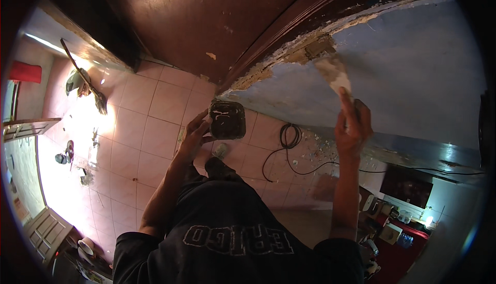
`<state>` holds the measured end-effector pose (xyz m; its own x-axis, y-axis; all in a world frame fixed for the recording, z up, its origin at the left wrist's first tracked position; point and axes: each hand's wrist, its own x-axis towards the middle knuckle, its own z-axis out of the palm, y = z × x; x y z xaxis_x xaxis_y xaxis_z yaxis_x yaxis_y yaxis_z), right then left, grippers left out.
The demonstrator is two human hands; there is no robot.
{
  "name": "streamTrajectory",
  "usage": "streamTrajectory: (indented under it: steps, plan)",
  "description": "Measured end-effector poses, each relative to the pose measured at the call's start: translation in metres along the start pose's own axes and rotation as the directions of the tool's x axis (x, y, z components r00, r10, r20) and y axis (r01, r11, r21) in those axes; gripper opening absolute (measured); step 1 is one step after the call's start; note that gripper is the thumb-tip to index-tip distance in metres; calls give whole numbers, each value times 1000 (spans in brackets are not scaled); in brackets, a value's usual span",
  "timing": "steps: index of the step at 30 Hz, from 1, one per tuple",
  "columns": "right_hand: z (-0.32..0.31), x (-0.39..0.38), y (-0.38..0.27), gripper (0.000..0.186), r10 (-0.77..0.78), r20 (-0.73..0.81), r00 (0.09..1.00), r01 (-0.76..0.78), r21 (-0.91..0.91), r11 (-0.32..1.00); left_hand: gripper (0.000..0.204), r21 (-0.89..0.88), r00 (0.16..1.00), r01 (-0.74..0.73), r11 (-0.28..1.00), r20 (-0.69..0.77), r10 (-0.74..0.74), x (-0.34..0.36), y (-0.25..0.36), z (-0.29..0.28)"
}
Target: Applying patching compound to a damaged wall using a putty knife to smooth the surface.
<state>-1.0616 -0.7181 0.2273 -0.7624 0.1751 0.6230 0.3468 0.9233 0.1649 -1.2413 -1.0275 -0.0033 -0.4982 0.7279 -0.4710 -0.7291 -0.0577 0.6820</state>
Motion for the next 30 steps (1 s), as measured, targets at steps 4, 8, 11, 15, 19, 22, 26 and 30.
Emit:
streamTrajectory:
  steps: [4, 8, 11, 15, 19, 22, 26, 30]
  plan:
    - [24, 11, -25, 67, 24, 95, 995, -20, -43, 999, 52, 3, 1000, 16, 1000, 12, -16, 0, -2, -1]
    - [35, -2, -13, 66, 47, 76, 996, -40, -92, 995, 51, 54, 1000, 10, 999, 17, -11, -3, 3, 1]
    - [28, -24, -5, 66, 42, 51, 998, -38, -87, 996, 51, 20, 1000, -1, 1000, 0, 1, -7, 3, -4]
    - [36, -27, -23, 66, 75, 16, 997, -75, 15, 997, 51, 8, 1000, 11, 1000, -18, -11, -5, -7, -14]
    - [63, -16, -31, 66, 74, 48, 996, -73, -15, 997, 52, 39, 1000, 22, 999, -6, -22, -6, 1, -5]
    - [73, -24, -16, 66, 63, 16, 998, -63, -29, 998, 57, 62, 1000, 27, 998, -9, -26, -8, 5, -4]
    - [63, -51, -4, 65, 64, -1, 998, -64, -13, 998, 56, 6, 1000, -5, 1000, -21, 5, -12, 8, -7]
    - [66, -41, -22, 63, 53, -27, 998, -52, 46, 998, 51, 10, 999, 11, 1000, -35, -11, -11, 3, -16]
